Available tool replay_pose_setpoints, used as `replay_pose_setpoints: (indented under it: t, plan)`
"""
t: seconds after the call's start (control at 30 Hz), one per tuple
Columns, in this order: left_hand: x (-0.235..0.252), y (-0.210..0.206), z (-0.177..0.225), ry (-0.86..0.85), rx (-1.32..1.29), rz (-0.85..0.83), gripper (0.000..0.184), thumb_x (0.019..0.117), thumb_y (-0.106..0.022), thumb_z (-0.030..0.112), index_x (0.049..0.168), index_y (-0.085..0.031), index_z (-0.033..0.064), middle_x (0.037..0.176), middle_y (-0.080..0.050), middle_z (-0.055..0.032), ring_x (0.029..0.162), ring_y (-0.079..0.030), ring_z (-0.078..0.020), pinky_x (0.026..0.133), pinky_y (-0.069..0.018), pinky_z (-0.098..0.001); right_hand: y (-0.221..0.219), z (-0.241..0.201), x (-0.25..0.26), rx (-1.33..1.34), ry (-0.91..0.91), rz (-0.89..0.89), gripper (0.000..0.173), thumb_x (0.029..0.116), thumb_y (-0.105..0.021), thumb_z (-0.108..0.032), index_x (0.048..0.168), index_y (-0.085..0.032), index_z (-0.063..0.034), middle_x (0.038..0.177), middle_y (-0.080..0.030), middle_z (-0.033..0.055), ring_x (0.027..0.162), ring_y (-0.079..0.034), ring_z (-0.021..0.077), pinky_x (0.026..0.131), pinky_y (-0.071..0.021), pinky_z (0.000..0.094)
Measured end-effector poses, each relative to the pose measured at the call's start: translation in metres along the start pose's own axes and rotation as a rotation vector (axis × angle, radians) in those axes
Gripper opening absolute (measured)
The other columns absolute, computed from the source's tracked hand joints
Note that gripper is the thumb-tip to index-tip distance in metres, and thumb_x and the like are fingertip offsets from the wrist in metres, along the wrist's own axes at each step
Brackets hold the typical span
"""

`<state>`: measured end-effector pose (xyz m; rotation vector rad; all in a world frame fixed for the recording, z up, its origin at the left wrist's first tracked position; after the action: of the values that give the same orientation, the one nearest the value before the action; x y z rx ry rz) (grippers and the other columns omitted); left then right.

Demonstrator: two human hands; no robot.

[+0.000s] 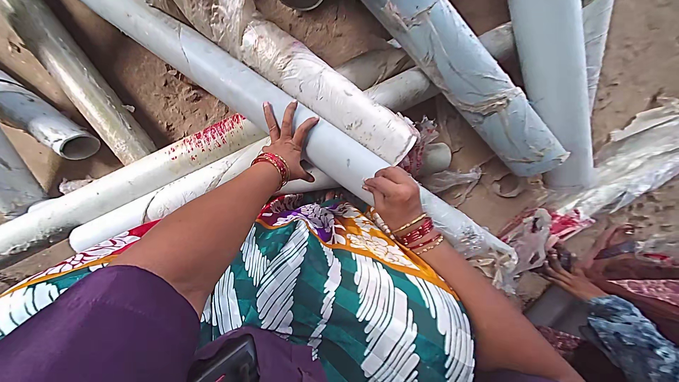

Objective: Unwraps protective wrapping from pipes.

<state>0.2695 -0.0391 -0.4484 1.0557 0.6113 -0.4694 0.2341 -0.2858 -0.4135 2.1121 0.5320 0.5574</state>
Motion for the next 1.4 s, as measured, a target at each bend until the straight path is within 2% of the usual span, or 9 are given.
replay_pose_setpoints:
  t: [0.23, 0.3, 0.4, 0.57, 0.83, 0.93, 1.03, 1.2, 1.4]
  plan:
    - [0.001, 0.001, 0.0, 0.003, -0.012, -0.003, 0.136, 0.0614, -0.1, 0.036, 0.165, -0.012, 0.0393, 0.169, 0.03, -0.0056, 0.151, 0.025, -0.053, 0.098, -0.0453, -0.0722, 0.022, 0.007, 0.013, -0.118, -0.409, 0.128, 0.015, 0.099, -0.06, -0.001, 0.098, -0.068, 0.0107, 0.096, -0.068, 0.0287, 0.093, -0.069, 0.0409, 0.086, -0.0563, 0.0472]
    - [0.001, 0.0, 0.0, 0.0, -0.011, -0.005, 0.136, 0.0613, -0.1, 0.035, 0.165, -0.013, 0.0391, 0.169, 0.03, -0.0063, 0.151, 0.024, -0.0533, 0.099, -0.0457, -0.0709, 0.021, 0.006, 0.006, -0.016, -0.269, 0.043, 0.012, 0.0945, -0.064, 0.0, 0.093, -0.071, 0.0084, 0.093, -0.068, 0.0267, 0.089, -0.068, 0.0384, 0.083, -0.0559, 0.044]
    - [0.002, 0.0, -0.001, -0.009, -0.007, -0.001, 0.137, 0.0603, -0.1, 0.034, 0.165, -0.012, 0.0387, 0.169, 0.031, -0.0074, 0.15, 0.025, -0.0539, 0.1, -0.0451, -0.0707, 0.011, 0.003, -0.002, 0.012, -0.061, -0.129, 0.021, 0.0909, -0.071, -0.005, 0.109, -0.075, 0.0049, 0.105, -0.068, 0.0264, 0.096, -0.066, 0.043, 0.087, -0.0545, 0.0517]
    - [0.002, 0.0, 0.0, -0.004, -0.022, 0.003, 0.135, 0.0613, -0.1, 0.034, 0.165, -0.013, 0.0386, 0.169, 0.03, -0.0069, 0.151, 0.024, -0.0534, 0.097, -0.0465, -0.0714, -0.001, -0.002, 0.005, -0.188, 0.108, -0.022, 0.015, 0.0927, -0.061, 0.004, 0.081, -0.069, 0.0052, 0.085, -0.069, 0.0234, 0.082, -0.068, 0.041, 0.071, -0.0562, 0.0463]
    - [0.007, -0.001, -0.001, -0.029, -0.034, 0.015, 0.136, 0.0597, -0.1, 0.033, 0.165, -0.015, 0.0383, 0.169, 0.029, -0.008, 0.15, 0.026, -0.0544, 0.1, -0.0438, -0.0727, 0.025, 0.014, 0.012, -0.313, -0.436, 0.275, 0.021, 0.1014, -0.055, -0.004, 0.096, -0.067, 0.0117, 0.096, -0.068, 0.0306, 0.097, -0.069, 0.0445, 0.089, -0.0541, 0.0495]
    - [0.005, 0.0, -0.001, -0.024, -0.031, 0.016, 0.136, 0.0601, -0.1, 0.033, 0.165, -0.014, 0.0377, 0.169, 0.029, -0.0082, 0.15, 0.024, -0.0548, 0.099, -0.0458, -0.0709, 0.079, 0.039, 0.013, -0.133, -0.826, 0.376, 0.031, 0.1065, -0.049, -0.016, 0.113, -0.063, 0.0108, 0.106, -0.065, 0.0185, 0.099, -0.06, 0.0144, 0.091, -0.0466, 0.0262]
    - [0.004, 0.0, 0.001, -0.027, -0.008, 0.004, 0.136, 0.0609, -0.1, 0.033, 0.166, -0.013, 0.0367, 0.169, 0.03, -0.0093, 0.15, 0.025, -0.0551, 0.103, -0.0445, -0.0686, 0.071, 0.028, 0.005, 0.151, -0.616, 0.121, 0.023, 0.1028, -0.059, -0.014, 0.112, -0.063, 0.0065, 0.101, -0.066, 0.0142, 0.087, -0.063, 0.0074, 0.081, -0.0535, 0.023]
    - [0.005, -0.001, -0.001, -0.029, -0.019, 0.021, 0.137, 0.0597, -0.1, 0.033, 0.166, -0.014, 0.0353, 0.169, 0.029, -0.0095, 0.15, 0.025, -0.0552, 0.102, -0.0432, -0.0718, 0.012, 0.011, 0.012, 0.111, -0.07, -0.068, 0.015, 0.0917, -0.07, -0.003, 0.103, -0.079, 0.0007, 0.095, -0.072, 0.0213, 0.091, -0.069, 0.0338, 0.086, -0.0554, 0.041]
    - [0.003, 0.002, 0.0, -0.023, -0.008, 0.006, 0.136, 0.0612, -0.1, 0.034, 0.166, -0.013, 0.0366, 0.169, 0.03, -0.01, 0.15, 0.025, -0.0544, 0.107, -0.041, -0.0683, -0.006, 0.004, 0.02, -0.15, 0.084, -0.145, 0.011, 0.0946, -0.06, 0.005, 0.088, -0.068, 0.0077, 0.091, -0.068, 0.0264, 0.089, -0.07, 0.0439, 0.076, -0.0579, 0.0506]
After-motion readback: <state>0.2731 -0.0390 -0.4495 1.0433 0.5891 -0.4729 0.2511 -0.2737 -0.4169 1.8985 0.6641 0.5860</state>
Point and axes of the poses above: each hand's wrist, its own x-axis towards the middle knuckle, its own y-axis out of the back of the hand, z = x × y, the point moved 2 cm from there along x, towards the middle knuckle
